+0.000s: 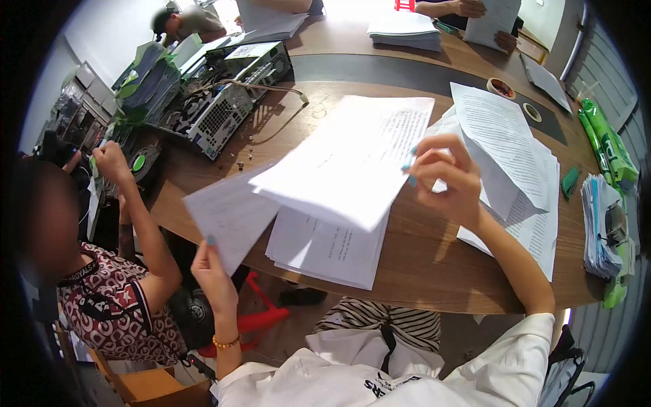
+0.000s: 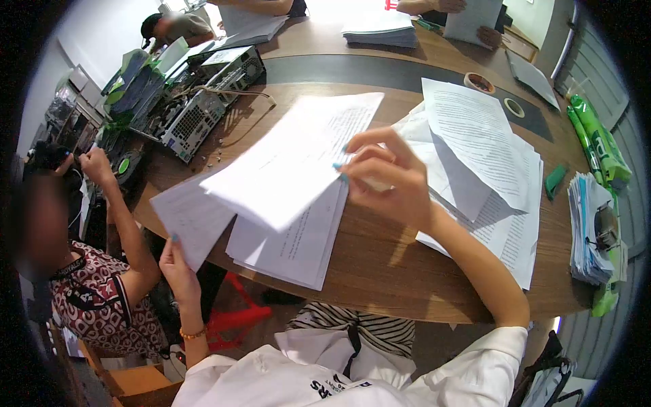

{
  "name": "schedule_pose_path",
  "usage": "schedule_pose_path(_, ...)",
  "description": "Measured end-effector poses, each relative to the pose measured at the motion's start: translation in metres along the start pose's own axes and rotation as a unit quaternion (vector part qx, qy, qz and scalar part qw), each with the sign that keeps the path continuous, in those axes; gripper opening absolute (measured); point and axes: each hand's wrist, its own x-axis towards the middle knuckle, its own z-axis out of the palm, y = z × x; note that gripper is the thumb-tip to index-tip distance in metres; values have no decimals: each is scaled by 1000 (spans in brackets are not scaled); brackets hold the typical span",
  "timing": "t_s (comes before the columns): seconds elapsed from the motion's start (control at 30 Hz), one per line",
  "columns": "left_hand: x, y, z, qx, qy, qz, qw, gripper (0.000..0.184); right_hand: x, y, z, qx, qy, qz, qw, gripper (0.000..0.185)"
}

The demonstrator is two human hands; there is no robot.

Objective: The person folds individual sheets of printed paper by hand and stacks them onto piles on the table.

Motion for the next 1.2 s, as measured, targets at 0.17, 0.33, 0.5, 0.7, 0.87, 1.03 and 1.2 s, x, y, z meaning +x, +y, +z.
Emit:
schedule_pose_path(0.17,22,7,-16,-122,228,90,962,30,-19,-1,22,89,-63,16,994,17)
schedule_pose_path(0.33,14,7,-14,89,249,196,944,30,-31,2,30,96,-159,52,981,14)
schedule_pose_path(0.5,6,32,35,253,-50,422,869,24,-33,4,31,128,-191,63,971,18)
schedule_pose_path(0.7,13,23,67,211,-358,460,784,18,-37,3,26,101,-207,79,970,15)
schedule_pose_path(0.87,17,9,60,283,-425,408,756,19,-37,5,26,132,-222,95,961,13)
schedule_pose_path(1.03,18,3,62,273,-497,375,734,17,-36,4,23,129,-225,96,961,12)
schedule_pose_path(1.2,21,11,64,295,-523,382,702,17,-21,6,8,86,-191,131,969,13)
